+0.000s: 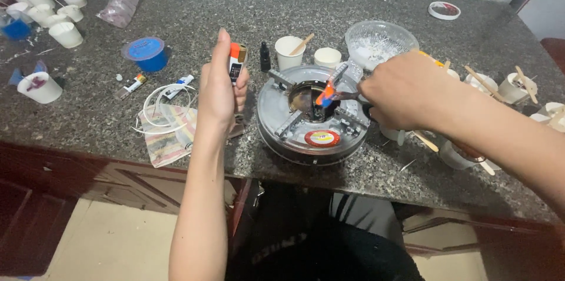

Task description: Stirring melting wax in a small pot on a portable stove and adding wax flakes from a bowl.

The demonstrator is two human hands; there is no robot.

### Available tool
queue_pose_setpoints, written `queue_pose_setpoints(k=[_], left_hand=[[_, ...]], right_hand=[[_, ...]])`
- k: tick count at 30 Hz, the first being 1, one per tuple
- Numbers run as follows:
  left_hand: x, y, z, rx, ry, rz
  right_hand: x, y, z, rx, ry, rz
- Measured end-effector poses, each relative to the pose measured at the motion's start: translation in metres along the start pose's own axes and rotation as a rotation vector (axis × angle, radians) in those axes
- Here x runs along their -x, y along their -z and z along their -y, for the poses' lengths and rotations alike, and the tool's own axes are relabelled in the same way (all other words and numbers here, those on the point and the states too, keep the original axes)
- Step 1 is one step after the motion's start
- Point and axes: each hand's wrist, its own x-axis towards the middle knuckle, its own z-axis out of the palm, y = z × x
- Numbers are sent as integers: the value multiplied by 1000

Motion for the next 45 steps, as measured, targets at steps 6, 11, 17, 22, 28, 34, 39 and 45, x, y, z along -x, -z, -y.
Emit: queue_pose_setpoints(k=[6,11,17,22,28,34,39,45], left_hand=[[9,-4,-21,-59,162,-9],[8,-7,-20,-95,180,-32],[6,-3,-18,-64,146,-30],[6,-1,-18,-61,137,-26],[1,1,-8,-48,96,34],[7,-21,-4,-286,-114,235],[27,-45,-9,-351,49,557],[16,-39,4,-396,-44,292]], right_hand=[[17,14,-3,29,-36,117],[11,-22,3,41,-7,48],[12,-41,1,8,40,-70],[19,-37,1,41,67,-162],[38,-23,-8,-109,-124,-188],[52,-9,37,-1018,-348,-493],[33,-16,91,-1118,-193,-882],[18,-3,125,-575,-189,-1173]])
